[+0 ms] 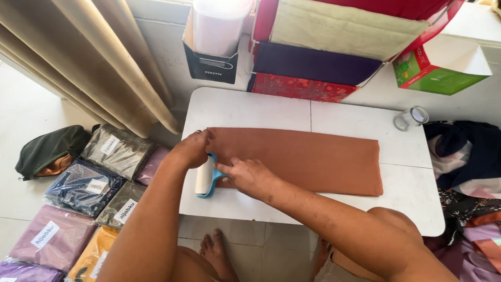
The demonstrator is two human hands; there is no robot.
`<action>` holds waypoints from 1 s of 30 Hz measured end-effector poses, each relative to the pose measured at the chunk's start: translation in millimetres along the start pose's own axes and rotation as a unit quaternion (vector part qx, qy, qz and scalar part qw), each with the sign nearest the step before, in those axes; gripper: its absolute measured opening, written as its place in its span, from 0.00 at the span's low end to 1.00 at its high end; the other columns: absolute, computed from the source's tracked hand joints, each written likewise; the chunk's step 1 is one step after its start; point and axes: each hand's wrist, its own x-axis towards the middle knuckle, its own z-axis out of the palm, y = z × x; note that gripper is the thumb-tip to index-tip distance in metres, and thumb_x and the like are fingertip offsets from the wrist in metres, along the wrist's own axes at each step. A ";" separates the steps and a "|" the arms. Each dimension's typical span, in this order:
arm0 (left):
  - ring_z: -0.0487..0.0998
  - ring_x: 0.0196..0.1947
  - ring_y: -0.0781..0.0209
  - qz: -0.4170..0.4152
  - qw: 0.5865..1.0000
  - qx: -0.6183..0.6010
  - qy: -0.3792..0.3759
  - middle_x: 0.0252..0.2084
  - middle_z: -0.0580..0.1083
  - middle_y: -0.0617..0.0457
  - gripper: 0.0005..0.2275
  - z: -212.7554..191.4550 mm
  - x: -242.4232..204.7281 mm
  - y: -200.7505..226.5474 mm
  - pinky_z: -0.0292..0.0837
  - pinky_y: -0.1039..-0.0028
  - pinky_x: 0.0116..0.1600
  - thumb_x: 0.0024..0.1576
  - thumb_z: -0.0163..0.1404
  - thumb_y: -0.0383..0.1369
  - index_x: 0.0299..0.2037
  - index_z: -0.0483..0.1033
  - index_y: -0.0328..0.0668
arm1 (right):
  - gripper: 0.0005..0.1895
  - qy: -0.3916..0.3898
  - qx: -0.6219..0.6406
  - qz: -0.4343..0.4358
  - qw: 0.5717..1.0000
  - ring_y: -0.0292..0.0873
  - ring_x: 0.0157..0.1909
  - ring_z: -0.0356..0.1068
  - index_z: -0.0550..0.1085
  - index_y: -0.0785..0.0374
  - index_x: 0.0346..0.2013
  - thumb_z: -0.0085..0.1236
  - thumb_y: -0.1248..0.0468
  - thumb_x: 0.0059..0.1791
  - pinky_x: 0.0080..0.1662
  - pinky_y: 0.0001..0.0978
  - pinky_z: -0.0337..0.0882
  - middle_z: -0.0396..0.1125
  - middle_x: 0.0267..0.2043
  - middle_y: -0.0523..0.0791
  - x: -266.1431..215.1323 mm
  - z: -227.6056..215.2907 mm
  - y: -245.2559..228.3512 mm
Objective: The person uses a lint roller on a piece of brown fabric on a table, folds the fabric, and places it inside a clear plastic adhesive bag.
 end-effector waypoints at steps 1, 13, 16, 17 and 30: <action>0.76 0.60 0.48 0.000 1.000 0.001 -0.001 0.57 0.74 0.50 0.25 -0.7 -3.7 2.2 0.78 0.54 0.57 0.52 0.48 0.23 0.62 0.68 0.52 | 0.26 0.000 0.002 0.000 1.000 0.65 0.44 0.76 0.63 0.40 0.71 0.47 0.53 0.56 0.45 0.58 0.77 0.70 0.48 0.54 2.2 0.5 3.8; 0.69 0.64 0.39 0.025 0.982 0.186 -0.027 0.62 0.67 0.41 0.29 44.1 -7.3 29.7 0.78 0.51 0.56 0.48 0.52 0.26 0.64 0.64 0.43 | 0.22 -0.032 0.119 0.024 0.992 0.67 0.53 0.73 0.78 0.53 0.57 0.61 0.54 0.49 0.52 0.58 0.75 0.75 0.49 0.58 -91.3 -52.4 92.4; 0.67 0.66 0.40 0.019 0.982 0.189 -0.015 0.64 0.66 0.42 0.27 52.6 -2.3 27.1 0.77 0.49 0.58 0.51 0.53 0.26 0.64 0.63 0.43 | 0.22 -0.044 0.117 0.098 0.987 0.64 0.54 0.74 0.78 0.48 0.57 0.63 0.54 0.48 0.54 0.56 0.74 0.76 0.50 0.54 -130.9 -68.1 117.4; 0.66 0.67 0.40 0.012 0.982 0.186 -0.020 0.64 0.65 0.42 0.27 54.8 0.7 24.0 0.76 0.48 0.59 0.52 0.53 0.26 0.64 0.62 0.43 | 0.23 -0.056 0.117 0.148 0.980 0.62 0.55 0.74 0.79 0.45 0.57 0.65 0.54 0.47 0.55 0.54 0.74 0.76 0.51 0.52 -144.9 -73.0 126.5; 0.65 0.69 0.35 -0.029 0.977 0.204 -0.047 0.68 0.63 0.40 0.47 82.2 42.6 -6.5 0.76 0.40 0.59 0.36 0.76 0.37 0.66 0.59 0.47 | 0.23 -0.073 -0.044 0.473 0.877 0.47 0.44 0.81 0.83 0.22 0.44 0.76 0.51 0.36 0.48 0.40 0.78 0.81 0.36 0.36 -297.6 -59.0 298.4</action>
